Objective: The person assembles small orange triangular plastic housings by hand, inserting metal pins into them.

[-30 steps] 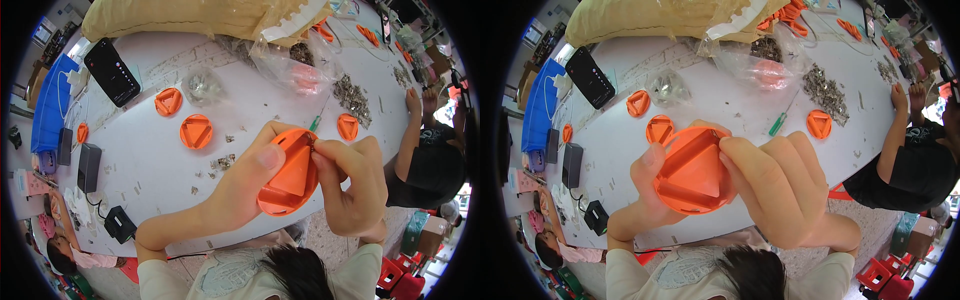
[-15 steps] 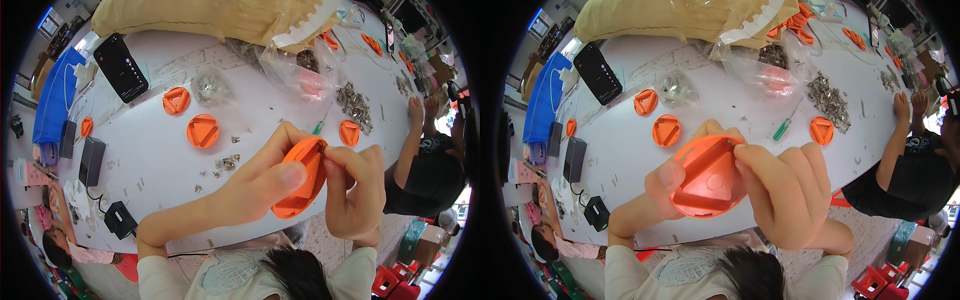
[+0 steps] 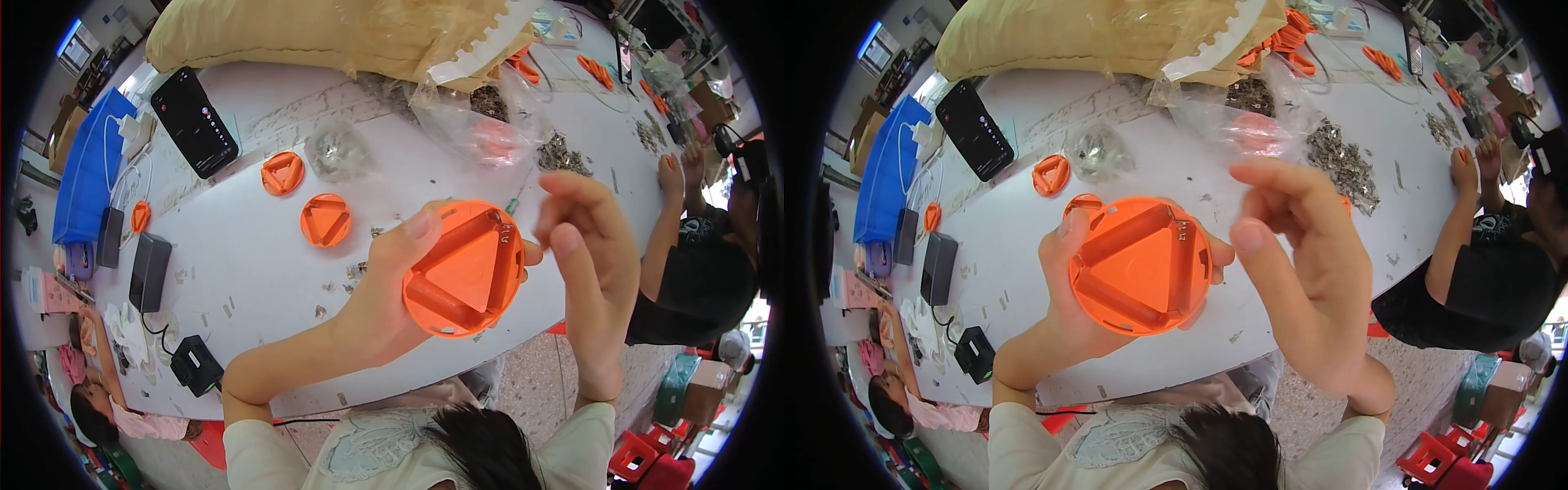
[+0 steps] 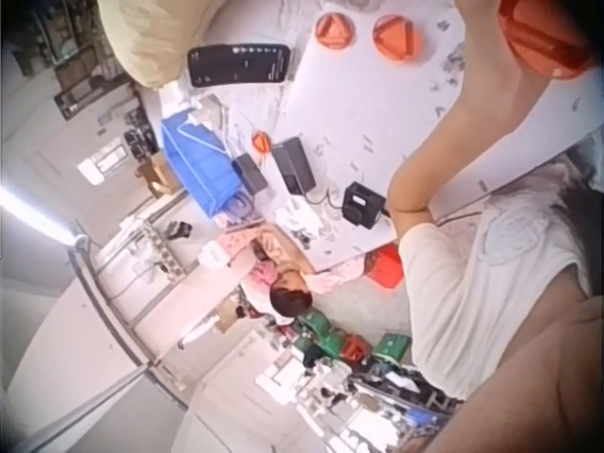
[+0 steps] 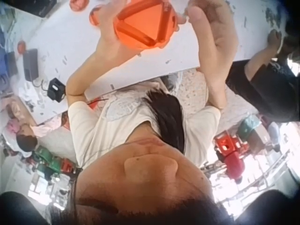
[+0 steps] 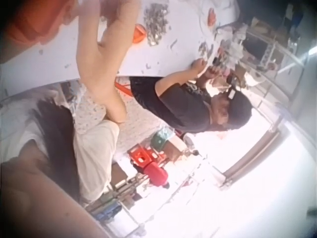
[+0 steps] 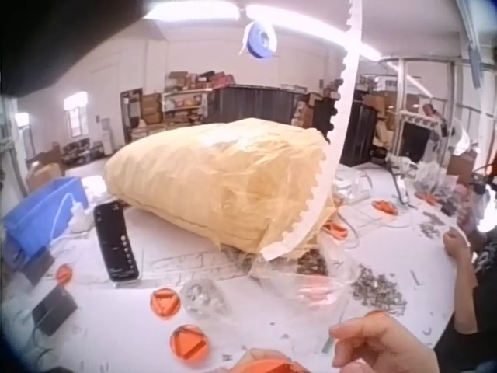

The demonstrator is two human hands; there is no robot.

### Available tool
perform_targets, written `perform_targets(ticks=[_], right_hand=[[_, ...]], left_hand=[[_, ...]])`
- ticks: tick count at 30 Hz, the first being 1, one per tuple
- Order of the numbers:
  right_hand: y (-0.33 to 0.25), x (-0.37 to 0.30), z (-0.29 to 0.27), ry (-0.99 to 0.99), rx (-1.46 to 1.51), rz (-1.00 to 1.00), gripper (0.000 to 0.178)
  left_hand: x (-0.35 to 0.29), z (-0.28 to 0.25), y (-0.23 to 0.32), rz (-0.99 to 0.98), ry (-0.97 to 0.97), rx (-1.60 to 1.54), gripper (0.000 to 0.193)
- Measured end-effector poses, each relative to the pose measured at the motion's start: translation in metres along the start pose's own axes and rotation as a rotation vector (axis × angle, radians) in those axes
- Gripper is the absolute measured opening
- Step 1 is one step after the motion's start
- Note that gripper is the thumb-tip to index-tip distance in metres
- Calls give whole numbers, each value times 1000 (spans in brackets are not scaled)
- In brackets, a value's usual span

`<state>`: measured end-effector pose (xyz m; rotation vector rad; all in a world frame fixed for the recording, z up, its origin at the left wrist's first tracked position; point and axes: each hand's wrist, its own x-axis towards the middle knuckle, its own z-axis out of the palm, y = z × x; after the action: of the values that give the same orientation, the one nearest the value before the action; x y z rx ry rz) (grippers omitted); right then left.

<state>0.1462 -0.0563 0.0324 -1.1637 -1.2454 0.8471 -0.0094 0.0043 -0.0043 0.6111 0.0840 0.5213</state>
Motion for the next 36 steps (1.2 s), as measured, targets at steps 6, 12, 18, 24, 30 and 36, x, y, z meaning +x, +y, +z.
perform_targets(ticks=[6,12,18,24,30,36], right_hand=[[-2,5,0,-166,54,163,35],[-8,8,2,-138,161,315,33],[-2,8,0,-179,102,193,31],[-1,6,2,-161,86,184,29],[-1,3,6,-107,90,209,33],[-1,2,4,-122,15,167,35]], left_hand=[[-6,11,-4,37,131,-30,54],[-4,7,-6,32,128,44,52],[-2,-2,-11,30,71,13,49],[-1,-3,-9,-3,105,43,44],[0,-2,-8,-45,147,89,35],[2,-2,-10,-135,258,248,62]])
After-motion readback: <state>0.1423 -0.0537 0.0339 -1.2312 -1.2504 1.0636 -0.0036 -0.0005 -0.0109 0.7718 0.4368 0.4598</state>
